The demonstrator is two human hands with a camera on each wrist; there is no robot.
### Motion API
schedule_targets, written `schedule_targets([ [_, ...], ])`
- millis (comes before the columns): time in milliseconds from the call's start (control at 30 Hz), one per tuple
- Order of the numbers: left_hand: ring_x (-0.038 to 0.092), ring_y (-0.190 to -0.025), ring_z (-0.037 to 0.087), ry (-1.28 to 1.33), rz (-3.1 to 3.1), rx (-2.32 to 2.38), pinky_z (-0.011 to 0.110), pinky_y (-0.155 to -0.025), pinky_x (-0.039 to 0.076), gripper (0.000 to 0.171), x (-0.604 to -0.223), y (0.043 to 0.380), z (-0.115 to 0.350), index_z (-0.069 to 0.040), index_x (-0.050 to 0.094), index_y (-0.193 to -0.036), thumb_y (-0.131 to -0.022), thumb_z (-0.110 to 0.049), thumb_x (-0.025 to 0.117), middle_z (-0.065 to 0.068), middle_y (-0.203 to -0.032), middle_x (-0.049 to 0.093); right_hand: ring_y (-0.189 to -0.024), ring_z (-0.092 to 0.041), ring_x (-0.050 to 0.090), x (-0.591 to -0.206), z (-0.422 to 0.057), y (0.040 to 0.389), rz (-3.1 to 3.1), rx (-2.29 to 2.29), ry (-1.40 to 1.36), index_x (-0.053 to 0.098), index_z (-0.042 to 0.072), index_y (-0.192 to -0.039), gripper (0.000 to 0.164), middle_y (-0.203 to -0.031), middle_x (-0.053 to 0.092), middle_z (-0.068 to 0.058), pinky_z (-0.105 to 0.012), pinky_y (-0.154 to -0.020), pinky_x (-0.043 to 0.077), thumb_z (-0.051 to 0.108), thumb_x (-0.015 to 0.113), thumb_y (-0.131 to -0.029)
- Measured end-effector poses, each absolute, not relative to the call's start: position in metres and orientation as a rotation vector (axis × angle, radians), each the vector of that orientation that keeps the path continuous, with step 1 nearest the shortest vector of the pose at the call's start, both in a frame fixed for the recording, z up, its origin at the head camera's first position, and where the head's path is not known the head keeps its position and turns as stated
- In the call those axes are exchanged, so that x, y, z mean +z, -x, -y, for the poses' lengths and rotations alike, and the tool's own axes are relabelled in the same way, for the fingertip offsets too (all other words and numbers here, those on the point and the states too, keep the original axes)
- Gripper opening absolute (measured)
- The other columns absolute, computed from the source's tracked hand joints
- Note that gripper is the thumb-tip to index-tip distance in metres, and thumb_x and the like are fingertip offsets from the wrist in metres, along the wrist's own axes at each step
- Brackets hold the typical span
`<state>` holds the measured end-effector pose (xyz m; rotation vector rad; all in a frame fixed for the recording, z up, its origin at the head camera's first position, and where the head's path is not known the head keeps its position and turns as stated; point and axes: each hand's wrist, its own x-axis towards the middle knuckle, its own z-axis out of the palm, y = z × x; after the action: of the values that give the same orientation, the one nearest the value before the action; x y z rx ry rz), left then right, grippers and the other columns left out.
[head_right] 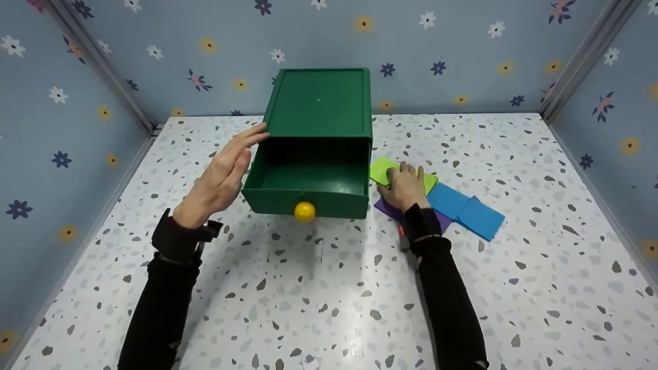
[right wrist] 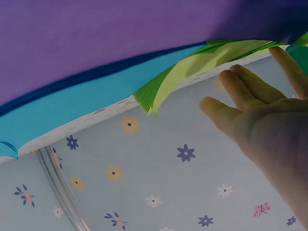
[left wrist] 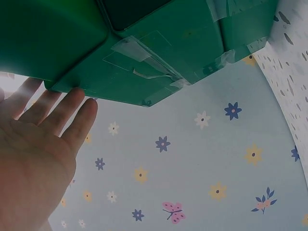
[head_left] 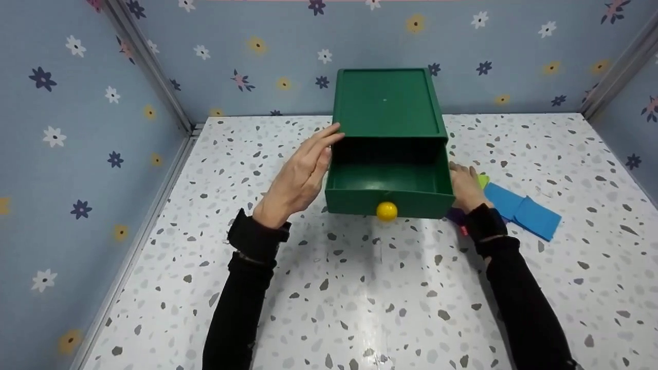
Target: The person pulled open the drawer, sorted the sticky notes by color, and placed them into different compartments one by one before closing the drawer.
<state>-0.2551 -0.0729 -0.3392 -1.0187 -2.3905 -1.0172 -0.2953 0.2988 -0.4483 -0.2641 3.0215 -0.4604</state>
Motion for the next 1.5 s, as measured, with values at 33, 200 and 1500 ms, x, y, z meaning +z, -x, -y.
schedule_targets([
  [33, 0.032, -0.14, 0.011, 1.018, 2.393, -1.019, 0.03, -0.115, 0.029, 0.044, -0.3397, 0.2549, 0.0729, -0.014, 0.044, -0.141, -0.104, -0.028, 0.024, -0.001, -0.152, 0.034, -0.139, -0.046, 0.021, -0.4489, -0.2994, 0.2947, -3.022, -0.452, 0.27, 0.04, 0.006, -0.143, 0.068, -0.15, 0.028, -0.027, -0.065, -0.113, 0.004, 0.038, 0.06, -0.087],
  [200, 0.032, -0.14, 0.012, 1.018, 2.401, -1.024, 0.03, -0.116, 0.028, 0.044, -0.3417, 0.2544, 0.073, -0.014, 0.044, -0.141, -0.104, -0.027, 0.024, -0.001, -0.153, 0.034, -0.137, -0.047, 0.023, -0.4514, -0.3015, 0.2925, -3.029, -0.45, 0.286, 0.032, 0.005, -0.146, 0.079, -0.147, 0.032, -0.029, -0.066, -0.112, 0.0, 0.042, 0.063, -0.084],
  [1500, 0.034, -0.139, 0.014, 1.016, 2.408, -1.004, 0.03, -0.115, 0.03, 0.044, -0.3386, 0.2547, 0.0728, -0.015, 0.043, -0.141, -0.104, -0.029, 0.023, -0.001, -0.153, 0.032, -0.112, -0.055, 0.029, -0.4534, -0.303, 0.2956, -3.192, -0.613, 0.471, 0.037, -0.014, -0.122, 0.063, -0.121, 0.032, -0.043, -0.063, -0.093, 0.03, 0.025, 0.062, -0.08],
])
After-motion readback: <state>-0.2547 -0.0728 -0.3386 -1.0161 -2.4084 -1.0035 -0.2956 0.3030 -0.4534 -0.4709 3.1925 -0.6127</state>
